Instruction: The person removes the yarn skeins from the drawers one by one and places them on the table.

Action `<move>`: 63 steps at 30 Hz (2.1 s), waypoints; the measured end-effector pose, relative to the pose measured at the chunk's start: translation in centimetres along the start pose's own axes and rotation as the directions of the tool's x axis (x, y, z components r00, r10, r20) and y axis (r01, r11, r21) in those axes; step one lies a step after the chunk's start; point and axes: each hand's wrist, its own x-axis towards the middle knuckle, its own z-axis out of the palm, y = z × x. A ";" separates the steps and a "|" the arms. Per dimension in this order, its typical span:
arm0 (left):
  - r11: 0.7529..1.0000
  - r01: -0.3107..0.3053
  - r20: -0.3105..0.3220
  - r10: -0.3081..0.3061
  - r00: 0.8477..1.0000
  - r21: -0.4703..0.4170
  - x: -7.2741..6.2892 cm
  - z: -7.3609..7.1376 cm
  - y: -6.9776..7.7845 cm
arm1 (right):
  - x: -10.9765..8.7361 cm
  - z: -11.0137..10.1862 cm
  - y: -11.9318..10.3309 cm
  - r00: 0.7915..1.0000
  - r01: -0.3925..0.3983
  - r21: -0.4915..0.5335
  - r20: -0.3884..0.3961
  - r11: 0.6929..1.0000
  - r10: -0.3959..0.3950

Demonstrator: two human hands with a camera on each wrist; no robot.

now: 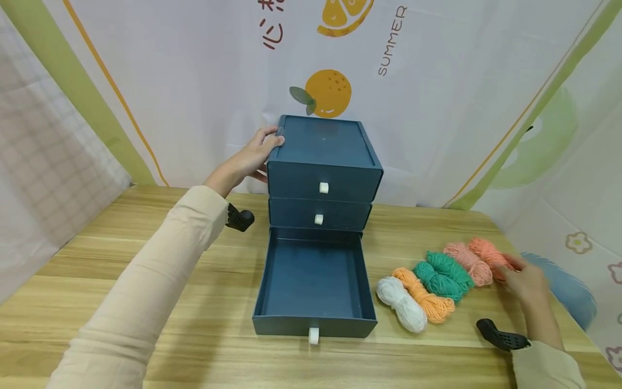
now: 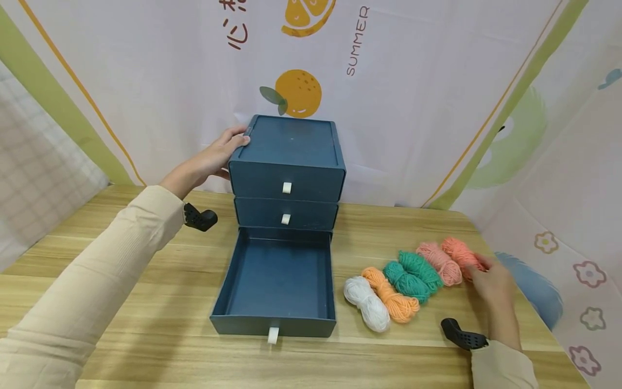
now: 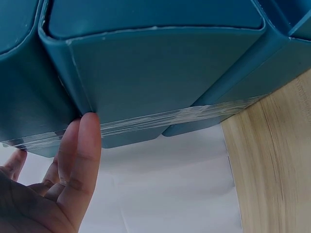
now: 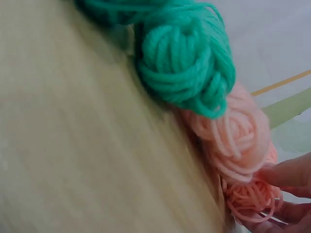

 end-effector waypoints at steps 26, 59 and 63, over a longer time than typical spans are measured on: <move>1.000 0.000 0.009 0.000 1.000 -0.005 -0.1 -0.1 0.0 | 0.1 0.4 -0.4 0.997 0.065 0.085 0.035 0.994 -0.068; 1.000 0.006 0.005 -0.006 1.000 -0.016 -0.3 -0.1 0.2 | -5.9 -3.9 -11.7 0.901 0.426 0.025 -0.102 0.904 -0.422; 1.000 0.008 0.004 -0.008 1.000 -0.017 -0.3 -0.1 0.2 | -7.8 -3.9 -13.7 0.848 0.522 0.006 -0.112 0.853 -0.518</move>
